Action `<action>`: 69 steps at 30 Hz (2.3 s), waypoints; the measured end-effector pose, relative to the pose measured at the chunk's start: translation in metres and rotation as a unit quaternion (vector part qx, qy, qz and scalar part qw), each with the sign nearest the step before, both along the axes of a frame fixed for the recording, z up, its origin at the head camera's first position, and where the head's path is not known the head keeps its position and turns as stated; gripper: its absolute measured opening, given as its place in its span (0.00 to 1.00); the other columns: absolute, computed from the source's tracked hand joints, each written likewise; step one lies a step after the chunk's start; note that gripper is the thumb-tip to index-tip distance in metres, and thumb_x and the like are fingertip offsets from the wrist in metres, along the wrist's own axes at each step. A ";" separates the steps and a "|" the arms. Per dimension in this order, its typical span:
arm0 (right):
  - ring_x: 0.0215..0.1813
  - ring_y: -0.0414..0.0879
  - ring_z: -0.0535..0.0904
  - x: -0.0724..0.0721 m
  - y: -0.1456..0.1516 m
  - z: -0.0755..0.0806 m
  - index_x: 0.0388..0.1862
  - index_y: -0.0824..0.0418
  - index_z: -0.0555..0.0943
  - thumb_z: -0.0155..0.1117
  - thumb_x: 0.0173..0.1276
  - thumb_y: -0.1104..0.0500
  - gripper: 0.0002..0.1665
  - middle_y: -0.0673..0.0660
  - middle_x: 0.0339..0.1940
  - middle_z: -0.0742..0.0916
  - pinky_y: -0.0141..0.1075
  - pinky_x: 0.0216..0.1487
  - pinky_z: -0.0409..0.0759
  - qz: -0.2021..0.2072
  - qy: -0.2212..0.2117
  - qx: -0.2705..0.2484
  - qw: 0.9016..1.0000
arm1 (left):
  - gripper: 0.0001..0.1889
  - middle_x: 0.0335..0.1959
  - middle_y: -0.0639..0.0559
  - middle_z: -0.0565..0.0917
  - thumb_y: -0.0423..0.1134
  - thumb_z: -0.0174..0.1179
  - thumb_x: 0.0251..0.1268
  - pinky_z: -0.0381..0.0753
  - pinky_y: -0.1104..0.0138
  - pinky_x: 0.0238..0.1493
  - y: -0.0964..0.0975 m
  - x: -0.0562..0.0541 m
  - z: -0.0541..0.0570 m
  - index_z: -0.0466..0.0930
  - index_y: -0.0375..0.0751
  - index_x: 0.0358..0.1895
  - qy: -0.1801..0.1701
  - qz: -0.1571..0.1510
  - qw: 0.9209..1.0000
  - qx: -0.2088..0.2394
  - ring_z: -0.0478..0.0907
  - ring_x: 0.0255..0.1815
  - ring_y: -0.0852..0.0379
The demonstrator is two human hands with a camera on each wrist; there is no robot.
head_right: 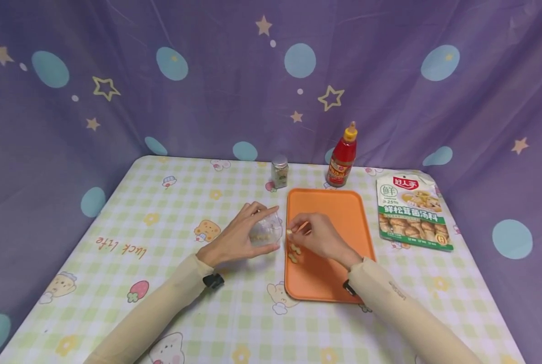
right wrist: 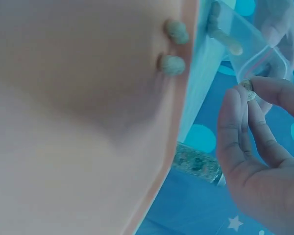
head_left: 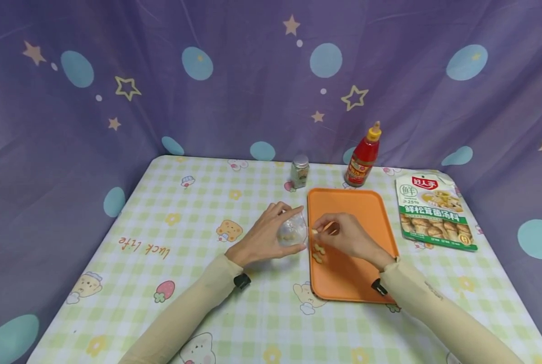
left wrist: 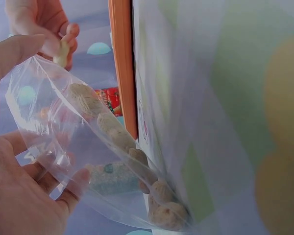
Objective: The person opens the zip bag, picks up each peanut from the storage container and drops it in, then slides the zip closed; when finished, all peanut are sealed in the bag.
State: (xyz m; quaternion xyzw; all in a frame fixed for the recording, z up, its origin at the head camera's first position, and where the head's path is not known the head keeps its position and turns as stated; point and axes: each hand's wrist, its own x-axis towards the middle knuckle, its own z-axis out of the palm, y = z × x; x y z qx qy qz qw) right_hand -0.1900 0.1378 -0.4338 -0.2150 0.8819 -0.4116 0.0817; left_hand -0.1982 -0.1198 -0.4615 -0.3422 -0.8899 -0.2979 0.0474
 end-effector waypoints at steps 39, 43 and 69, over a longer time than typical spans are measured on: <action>0.40 0.44 0.87 -0.002 -0.025 0.013 0.49 0.60 0.89 0.69 0.73 0.58 0.10 0.53 0.46 0.92 0.38 0.43 0.85 0.008 -0.029 -0.040 0.999 | 0.48 0.61 0.49 0.76 0.66 0.72 0.59 0.70 0.61 0.55 -0.001 0.000 0.002 0.67 0.50 0.79 0.006 0.001 1.000 0.005 0.67 0.54 0.57; 0.41 0.44 0.87 -0.003 -0.019 0.010 0.48 0.60 0.89 0.69 0.73 0.59 0.09 0.53 0.46 0.92 0.39 0.46 0.85 0.006 -0.016 -0.038 0.999 | 0.48 0.61 0.47 0.76 0.65 0.72 0.59 0.71 0.60 0.56 -0.002 0.000 0.002 0.67 0.49 0.80 0.003 0.001 1.000 0.006 0.67 0.55 0.56; 0.39 0.43 0.86 -0.001 0.009 -0.022 0.42 0.61 0.89 0.72 0.69 0.66 0.05 0.53 0.36 0.91 0.34 0.44 0.85 0.003 -0.002 0.017 1.000 | 0.48 0.61 0.47 0.76 0.64 0.72 0.58 0.70 0.60 0.56 0.000 -0.002 0.002 0.67 0.48 0.80 -0.006 0.002 1.000 0.000 0.66 0.53 0.56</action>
